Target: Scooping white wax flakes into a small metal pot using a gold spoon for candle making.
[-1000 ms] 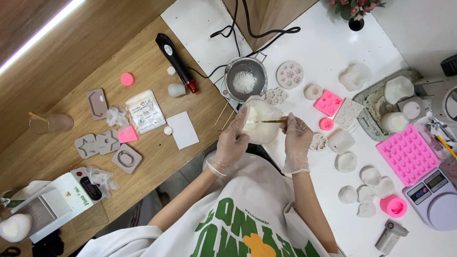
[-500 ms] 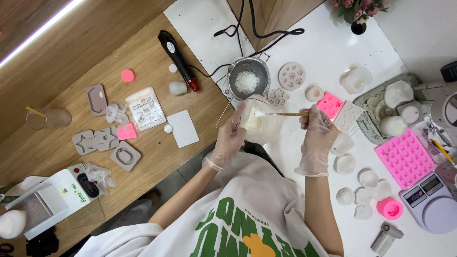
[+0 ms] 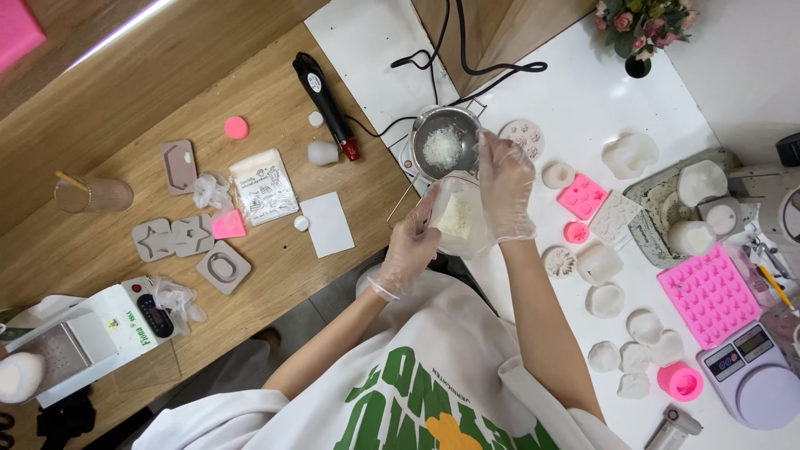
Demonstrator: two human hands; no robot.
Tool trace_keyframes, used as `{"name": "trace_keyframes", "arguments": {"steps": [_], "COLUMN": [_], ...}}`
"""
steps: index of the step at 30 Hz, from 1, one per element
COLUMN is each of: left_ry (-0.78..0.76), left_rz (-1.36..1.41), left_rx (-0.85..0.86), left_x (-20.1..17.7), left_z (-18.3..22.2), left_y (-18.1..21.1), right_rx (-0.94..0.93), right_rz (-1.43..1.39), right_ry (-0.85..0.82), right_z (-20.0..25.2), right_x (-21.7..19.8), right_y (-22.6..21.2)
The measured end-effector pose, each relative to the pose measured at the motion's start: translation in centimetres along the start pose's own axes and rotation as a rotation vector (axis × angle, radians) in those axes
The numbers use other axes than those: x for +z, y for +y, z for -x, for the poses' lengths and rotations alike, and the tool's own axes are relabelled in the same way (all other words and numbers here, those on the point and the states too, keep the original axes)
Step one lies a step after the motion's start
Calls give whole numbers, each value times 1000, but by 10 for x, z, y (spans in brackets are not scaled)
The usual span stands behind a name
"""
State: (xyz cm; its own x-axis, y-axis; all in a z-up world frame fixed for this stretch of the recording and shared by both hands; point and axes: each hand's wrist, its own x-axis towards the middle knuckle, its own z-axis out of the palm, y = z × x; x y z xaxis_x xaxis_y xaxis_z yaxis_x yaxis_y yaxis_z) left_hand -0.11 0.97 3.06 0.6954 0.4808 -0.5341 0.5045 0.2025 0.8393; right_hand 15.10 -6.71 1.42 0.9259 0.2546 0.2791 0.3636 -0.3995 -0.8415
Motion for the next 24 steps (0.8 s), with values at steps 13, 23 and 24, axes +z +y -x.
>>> {"name": "trace_keyframes", "arguments": {"steps": [13, 23, 24], "left_ry": [43, -61, -67], "left_rz": [-152, -406, -406], "left_rx": [-25, 255, 254], "left_x": [-3, 2, 3], "left_z": [14, 23, 24], "left_y": [21, 1, 2], "right_rx": [53, 504, 507], "right_rz": [-70, 142, 145], "right_ry": [104, -79, -76], "right_z": [47, 107, 103], "right_x": [-89, -25, -22], "right_y": [-40, 17, 24]}}
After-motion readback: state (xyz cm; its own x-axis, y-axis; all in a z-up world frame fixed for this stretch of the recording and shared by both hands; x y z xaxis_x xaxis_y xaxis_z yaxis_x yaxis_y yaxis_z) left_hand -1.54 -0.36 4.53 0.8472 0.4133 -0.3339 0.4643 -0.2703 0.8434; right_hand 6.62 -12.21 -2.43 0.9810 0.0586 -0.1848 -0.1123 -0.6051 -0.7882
